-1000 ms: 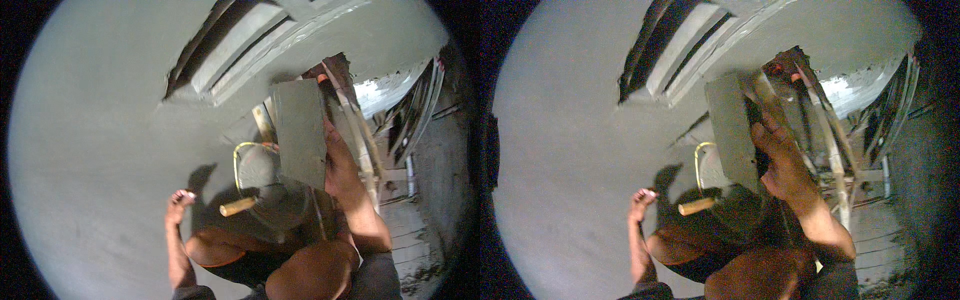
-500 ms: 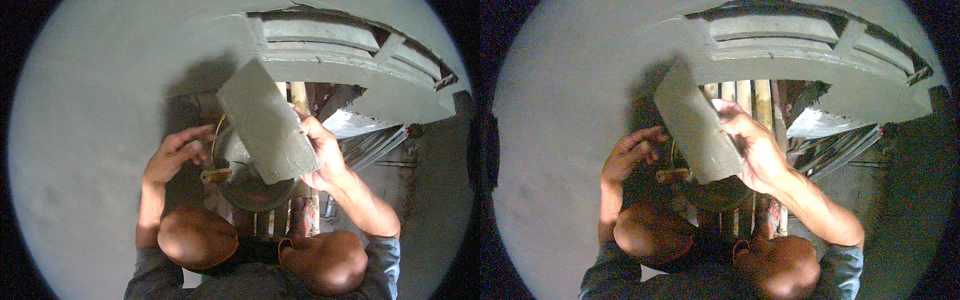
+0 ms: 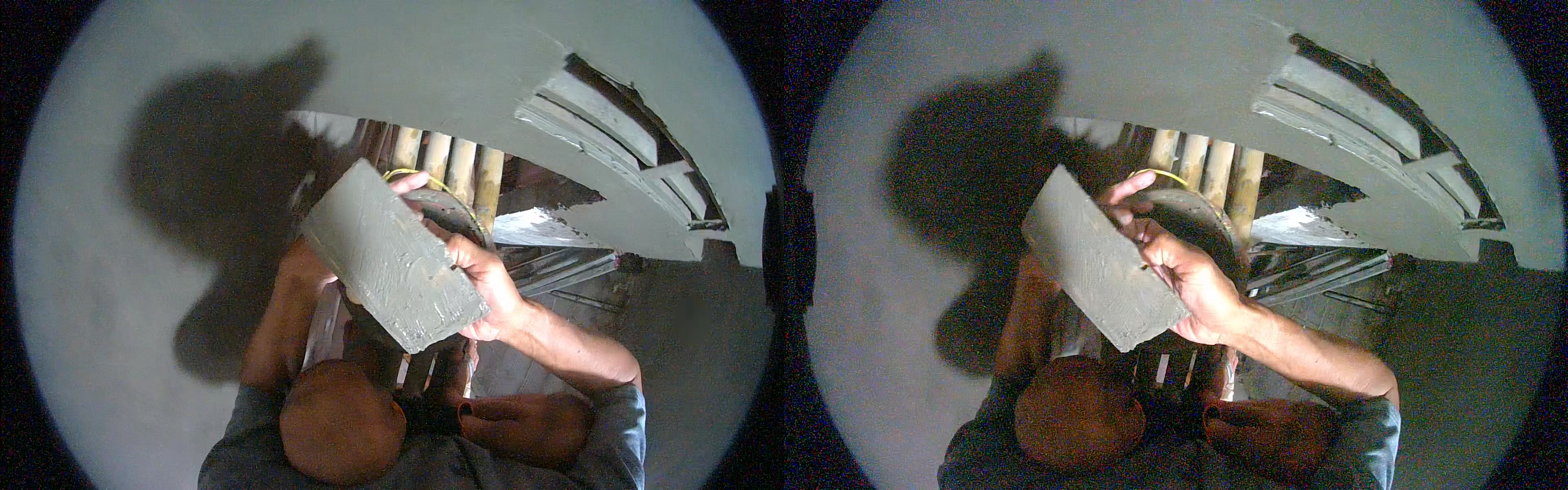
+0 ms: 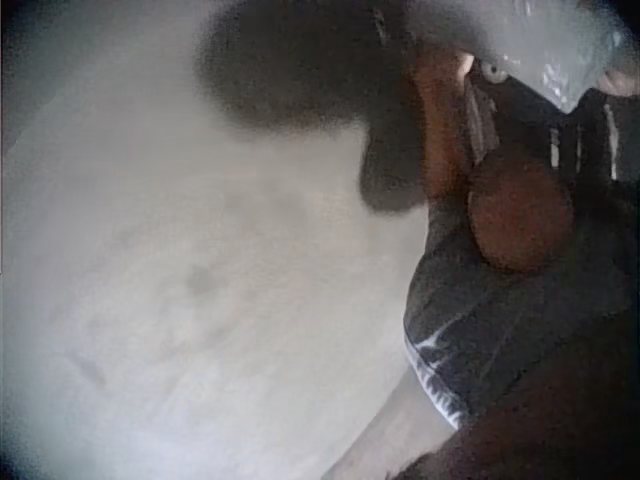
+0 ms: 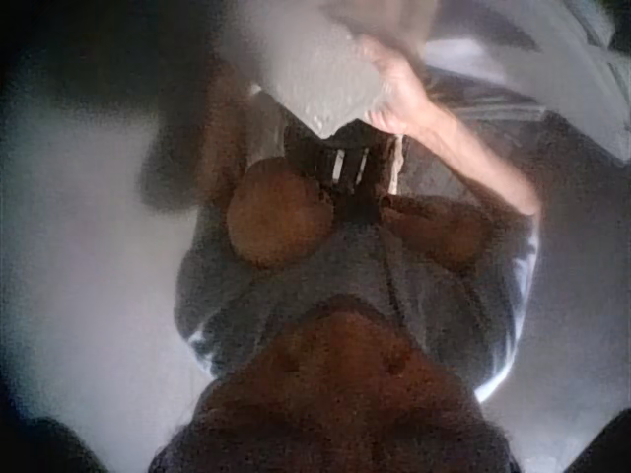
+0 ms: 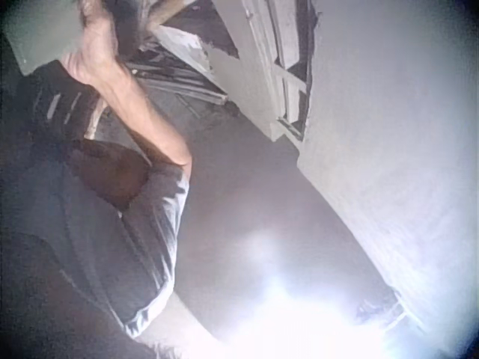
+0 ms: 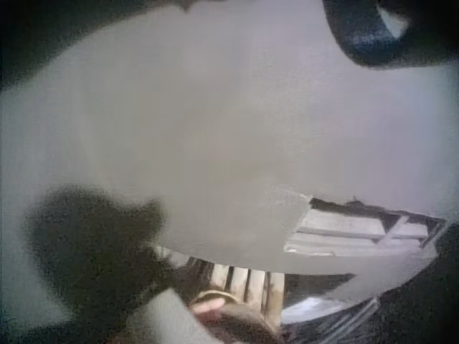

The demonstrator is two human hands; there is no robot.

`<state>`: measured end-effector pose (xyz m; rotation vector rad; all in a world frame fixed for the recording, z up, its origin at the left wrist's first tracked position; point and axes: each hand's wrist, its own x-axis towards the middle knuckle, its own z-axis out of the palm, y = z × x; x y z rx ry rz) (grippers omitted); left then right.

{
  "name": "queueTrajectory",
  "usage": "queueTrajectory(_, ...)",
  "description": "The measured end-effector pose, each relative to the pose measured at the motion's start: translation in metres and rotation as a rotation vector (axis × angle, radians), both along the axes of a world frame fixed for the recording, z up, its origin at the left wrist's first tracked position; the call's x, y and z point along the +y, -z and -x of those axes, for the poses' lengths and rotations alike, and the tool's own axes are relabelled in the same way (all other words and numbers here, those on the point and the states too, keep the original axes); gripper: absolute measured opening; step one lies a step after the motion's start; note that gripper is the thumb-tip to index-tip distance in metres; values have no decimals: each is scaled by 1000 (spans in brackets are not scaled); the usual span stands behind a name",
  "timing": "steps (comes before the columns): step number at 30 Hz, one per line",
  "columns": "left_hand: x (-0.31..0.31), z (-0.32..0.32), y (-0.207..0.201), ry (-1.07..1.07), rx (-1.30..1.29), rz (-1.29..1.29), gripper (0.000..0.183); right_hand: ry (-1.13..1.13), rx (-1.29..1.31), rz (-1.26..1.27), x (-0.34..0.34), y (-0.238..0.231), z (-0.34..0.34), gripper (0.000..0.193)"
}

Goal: The person applies cement mixture to the edges of a wall ventilation opening using a trowel and a wooden float, taking the mixture from a bucket.

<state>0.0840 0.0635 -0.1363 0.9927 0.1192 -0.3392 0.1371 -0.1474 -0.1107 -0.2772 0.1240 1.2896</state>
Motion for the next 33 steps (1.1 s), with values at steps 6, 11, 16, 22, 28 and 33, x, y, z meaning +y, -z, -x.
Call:
queueTrajectory(6,62,46,52,-390,64,-146,71,-245,-1444,623,0,32,-21,43)
queueTrajectory(11,96,97,102,-483,49,-550,76,-226,-2378,307,42,15,21,43)
queueTrajectory(16,108,144,124,-449,-214,-1229,82,-562,-2691,375,43,19,20,39)
queueTrajectory(22,93,152,148,-242,295,-1594,85,-1113,-2391,1270,-22,37,3,33)
queueTrajectory(28,65,135,163,-613,228,-539,80,-1031,-2696,1079,-56,47,-6,25)
queueTrajectory(33,71,140,172,-682,200,86,77,-1471,-2517,1101,-22,3,-19,45)
